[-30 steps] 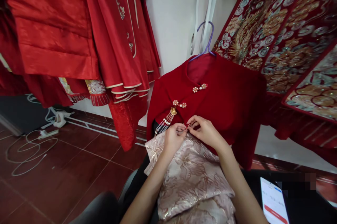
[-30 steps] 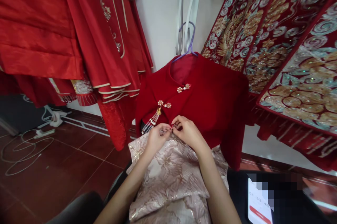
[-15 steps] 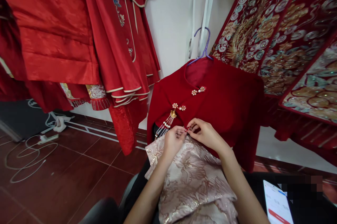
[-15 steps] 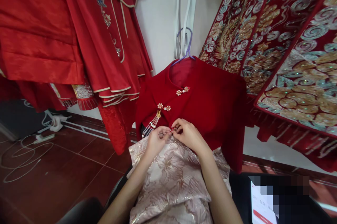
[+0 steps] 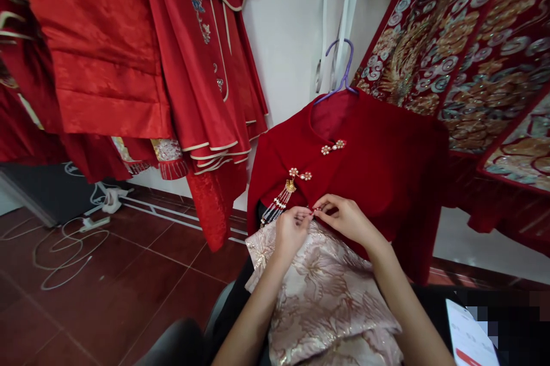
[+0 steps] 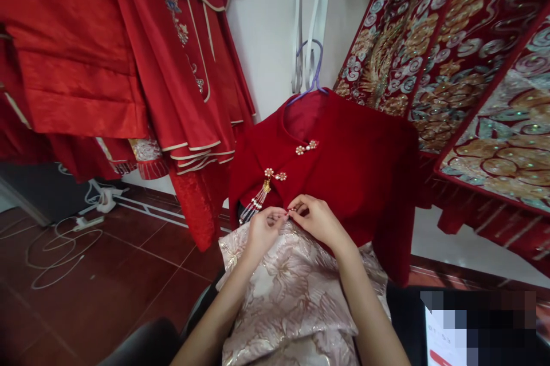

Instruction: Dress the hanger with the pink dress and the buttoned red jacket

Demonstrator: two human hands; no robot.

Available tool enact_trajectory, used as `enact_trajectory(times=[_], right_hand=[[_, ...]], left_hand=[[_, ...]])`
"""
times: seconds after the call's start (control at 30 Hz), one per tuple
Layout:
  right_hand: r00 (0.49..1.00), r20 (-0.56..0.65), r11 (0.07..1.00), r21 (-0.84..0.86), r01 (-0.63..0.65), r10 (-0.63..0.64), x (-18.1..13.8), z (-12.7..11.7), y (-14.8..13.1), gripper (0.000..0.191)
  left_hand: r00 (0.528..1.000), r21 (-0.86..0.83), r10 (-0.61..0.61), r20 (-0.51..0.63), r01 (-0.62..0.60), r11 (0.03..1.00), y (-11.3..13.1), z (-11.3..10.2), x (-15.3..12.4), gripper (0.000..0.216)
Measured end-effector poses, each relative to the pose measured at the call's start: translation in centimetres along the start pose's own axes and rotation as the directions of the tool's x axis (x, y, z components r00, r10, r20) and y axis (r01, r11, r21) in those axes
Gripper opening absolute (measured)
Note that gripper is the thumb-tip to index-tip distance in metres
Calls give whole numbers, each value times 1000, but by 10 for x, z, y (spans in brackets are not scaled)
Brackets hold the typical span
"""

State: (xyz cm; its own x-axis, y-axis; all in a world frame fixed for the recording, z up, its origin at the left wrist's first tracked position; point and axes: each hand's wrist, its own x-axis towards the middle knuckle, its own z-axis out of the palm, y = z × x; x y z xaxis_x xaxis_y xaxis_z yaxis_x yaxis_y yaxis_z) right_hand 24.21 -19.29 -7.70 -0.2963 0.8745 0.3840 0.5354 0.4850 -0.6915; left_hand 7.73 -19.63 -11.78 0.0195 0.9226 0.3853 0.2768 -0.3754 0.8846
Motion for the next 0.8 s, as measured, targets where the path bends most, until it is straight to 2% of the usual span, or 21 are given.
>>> enact_trajectory(times=[0.2,0.3,0.37,0.43,0.53,0.67,0.8], right_hand=[[999,-32,999,-49,10,-12,3,6,0,11],[1000,0,1000,-18,12,-12,2,4,2,12],[998,60,999,30,-19,17,-3,-6,6,15],[993,83,996,44,-83,79,-11,-24,9,22],[988,-18,988,0,-152,152,-29,-57,10,30],[982,-110,987,-30,-160,156,-49,-87,2,36],[983,-94,987,-21,-162,160,-51,-86,-5,36]], left_hand=[[998,61,54,-17,-53,997,-5,3,-1,10],[997,86,79,-3,-78,993,-5,3,0,8],[993,76,78,-88,-72,995,-6,2,1,13],[974,13,51,-221,-49,999,-7,1,2,19],[948,-82,20,-316,-49,995,-9,1,1,17],[968,58,125,-218,-115,992,-6,1,-2,7],[975,169,192,-110,-172,971,2,1,-5,12]])
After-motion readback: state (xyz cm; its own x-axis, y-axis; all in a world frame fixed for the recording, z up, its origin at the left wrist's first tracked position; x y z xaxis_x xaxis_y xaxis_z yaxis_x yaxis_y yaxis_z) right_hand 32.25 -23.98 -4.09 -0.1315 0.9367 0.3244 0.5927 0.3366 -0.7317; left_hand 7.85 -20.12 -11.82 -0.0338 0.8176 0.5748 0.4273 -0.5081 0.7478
